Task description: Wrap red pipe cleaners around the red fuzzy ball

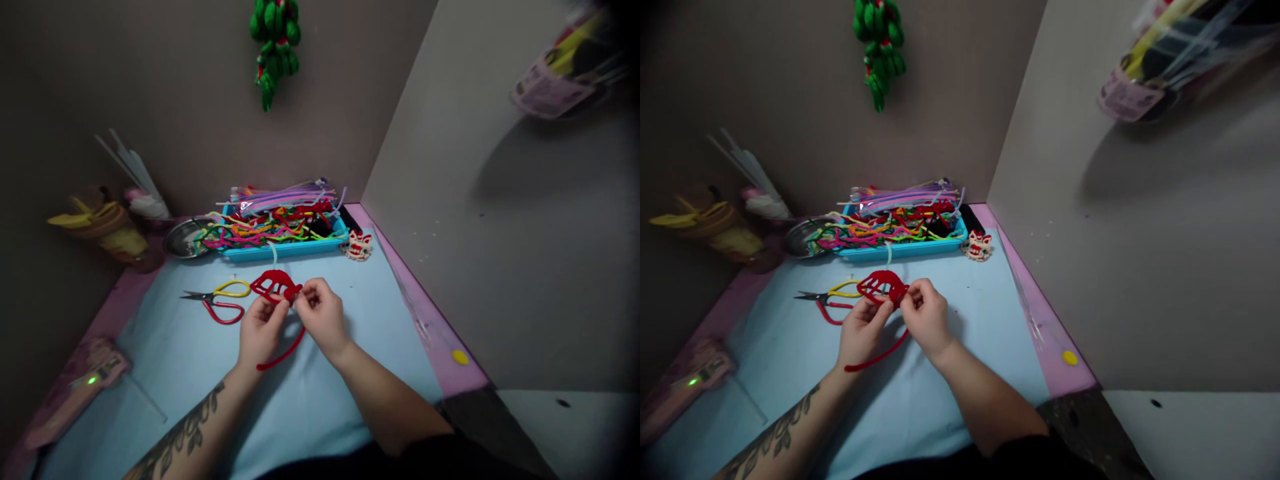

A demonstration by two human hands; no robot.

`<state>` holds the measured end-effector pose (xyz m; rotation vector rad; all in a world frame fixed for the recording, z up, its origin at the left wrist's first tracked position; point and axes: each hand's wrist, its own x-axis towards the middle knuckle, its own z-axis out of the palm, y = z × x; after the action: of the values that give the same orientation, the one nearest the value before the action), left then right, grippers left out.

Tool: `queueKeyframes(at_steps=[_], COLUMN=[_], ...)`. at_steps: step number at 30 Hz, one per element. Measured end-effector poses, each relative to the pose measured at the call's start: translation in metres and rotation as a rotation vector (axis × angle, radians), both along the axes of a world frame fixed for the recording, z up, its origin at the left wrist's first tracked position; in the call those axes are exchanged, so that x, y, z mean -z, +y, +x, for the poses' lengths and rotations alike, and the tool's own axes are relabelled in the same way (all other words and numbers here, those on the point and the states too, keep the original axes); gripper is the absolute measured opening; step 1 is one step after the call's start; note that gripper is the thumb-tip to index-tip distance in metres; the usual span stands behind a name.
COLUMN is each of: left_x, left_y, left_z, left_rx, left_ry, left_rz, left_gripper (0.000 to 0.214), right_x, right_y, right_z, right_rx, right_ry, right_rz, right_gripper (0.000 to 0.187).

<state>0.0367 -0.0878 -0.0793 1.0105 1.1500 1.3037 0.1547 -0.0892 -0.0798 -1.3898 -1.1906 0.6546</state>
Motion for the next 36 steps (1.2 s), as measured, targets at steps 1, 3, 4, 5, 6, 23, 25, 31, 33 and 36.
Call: queueKeyframes(at_steps=[1, 3, 4, 5, 6, 23, 25, 31, 33, 36], left_x=[0.002, 0.005, 0.006, 0.006, 0.006, 0.003, 0.003, 0.001, 0.002, 0.002], left_y=[0.001, 0.002, 0.003, 0.003, 0.004, -0.004, -0.004, -0.001, 0.001, 0.006], left_z=[-0.001, -0.003, -0.003, -0.004, -0.005, -0.005, -0.007, -0.007, -0.006, -0.004], left_rx=[-0.012, -0.017, -0.014, -0.008, -0.001, -0.002, -0.011, 0.053, 0.053, 0.035], left_ry=[-0.004, -0.023, -0.027, -0.025, -0.018, 0.191, 0.252, 0.362, 0.266, 0.024], left_rz=[0.0, 0.0, 0.003, 0.005, 0.009, 0.186, 0.224, 0.277, 0.189, -0.031], left_gripper=[0.027, 0.028, 0.027, 0.026, 0.025, 0.013, 0.015, 0.023, 0.025, 0.029], right_x=[0.0, 0.0, 0.0, 0.0, -0.001, -0.012, -0.012, -0.01, -0.01, -0.01], right_y=[0.0, 0.001, 0.001, 0.002, 0.002, 0.0, 0.0, 0.002, 0.002, 0.003], right_z=[0.001, 0.002, 0.003, 0.004, 0.005, 0.01, 0.009, 0.008, 0.009, 0.012], right_rx=[-0.003, -0.024, -0.048, -0.078, -0.106, -0.126, -0.128, -0.118, -0.134, -0.17], right_ry=[0.019, 0.061, 0.078, 0.092, 0.1, -0.132, -0.109, -0.092, -0.076, -0.037], right_rz=[-0.023, -0.063, -0.073, -0.076, -0.071, 0.196, 0.176, 0.144, 0.123, 0.108], right_gripper=[0.009, 0.013, 0.015, 0.017, 0.019, 0.014, 0.014, 0.014, 0.013, 0.016])
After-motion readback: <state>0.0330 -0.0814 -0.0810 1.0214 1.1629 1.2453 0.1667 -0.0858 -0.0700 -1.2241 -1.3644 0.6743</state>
